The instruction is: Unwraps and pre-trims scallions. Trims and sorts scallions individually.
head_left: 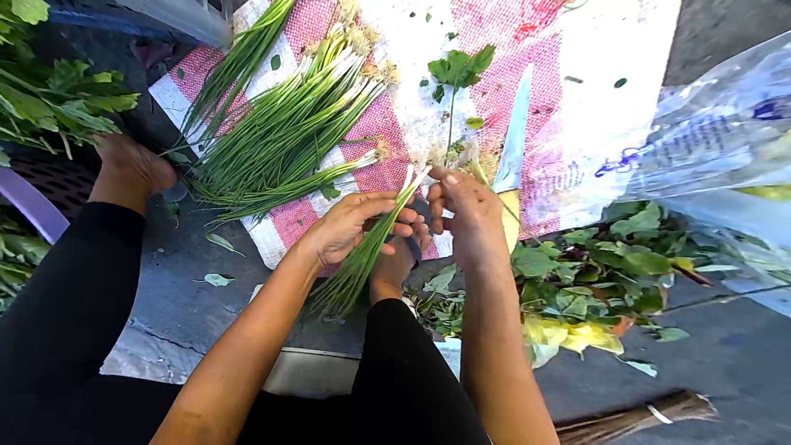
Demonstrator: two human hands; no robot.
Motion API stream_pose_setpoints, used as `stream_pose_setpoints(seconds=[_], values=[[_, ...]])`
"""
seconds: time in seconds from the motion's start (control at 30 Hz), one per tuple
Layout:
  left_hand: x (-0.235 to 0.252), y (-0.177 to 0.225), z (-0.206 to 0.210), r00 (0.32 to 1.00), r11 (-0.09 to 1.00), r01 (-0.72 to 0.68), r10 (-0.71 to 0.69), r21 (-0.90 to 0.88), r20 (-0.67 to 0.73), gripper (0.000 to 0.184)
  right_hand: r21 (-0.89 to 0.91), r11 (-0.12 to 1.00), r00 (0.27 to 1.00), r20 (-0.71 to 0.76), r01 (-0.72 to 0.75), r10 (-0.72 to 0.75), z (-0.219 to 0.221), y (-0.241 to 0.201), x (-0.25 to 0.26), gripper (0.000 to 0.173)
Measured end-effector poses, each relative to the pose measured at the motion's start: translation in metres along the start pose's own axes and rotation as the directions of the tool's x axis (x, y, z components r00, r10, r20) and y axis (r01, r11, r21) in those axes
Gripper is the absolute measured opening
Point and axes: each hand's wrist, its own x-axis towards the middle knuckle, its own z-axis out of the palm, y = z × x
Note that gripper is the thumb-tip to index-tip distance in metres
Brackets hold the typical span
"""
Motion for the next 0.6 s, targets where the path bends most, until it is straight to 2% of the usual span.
stream_pose_setpoints(seconds=[0.07,0.13,0.23,0.3,0.37,0.43,0.5,0.53,0.6], values=[[-0.001,0.0,0.001,1.0,0.999,-0.012,0.012,0.047,-0.005,0.035,0.053,0.998,0.999,0.045,0.015,-0.018,0.011,-0.005,0.005,0.021],[-0.002,-0.001,0.002,0.999,0.988,-0.034,0.039,0.148,-0.034,0.03,-0.006,0.999,0.996,0.079,0.039,-0.038,0.018,-0.01,0.006,0.018],[0.004,0.004,0.003,0.983,0.891,-0.081,0.146,0.447,-0.114,0.023,-0.237,0.966,0.991,0.105,0.101,-0.078,0.023,-0.018,0.018,0.025],[0.004,0.009,0.002,0.971,0.81,-0.048,0.176,0.585,-0.164,0.026,-0.453,0.87,0.98,0.123,0.196,-0.156,0.025,-0.027,0.031,0.033],[0.003,0.017,0.002,0.954,0.821,-0.052,0.208,0.569,-0.214,0.03,-0.57,0.779,0.96,0.067,0.261,-0.272,0.019,-0.042,0.048,0.035],[0.004,0.032,0.001,0.93,0.891,-0.11,0.248,0.441,-0.27,0.029,-0.637,0.723,0.915,-0.066,0.268,-0.398,0.004,-0.058,0.081,0.032],[0.003,0.044,-0.003,0.894,0.928,-0.153,0.276,0.339,-0.353,0.027,-0.691,0.691,0.854,-0.213,0.211,-0.474,-0.009,-0.074,0.121,0.034],[0.002,0.047,-0.008,0.86,0.92,-0.166,0.311,0.354,-0.405,0.027,-0.735,0.656,0.831,-0.249,0.172,-0.497,-0.014,-0.081,0.139,0.035],[-0.005,0.048,-0.023,0.732,0.817,-0.101,0.447,0.567,-0.514,0.03,-0.829,0.552,0.823,-0.249,0.091,-0.51,-0.016,-0.09,0.174,0.037]])
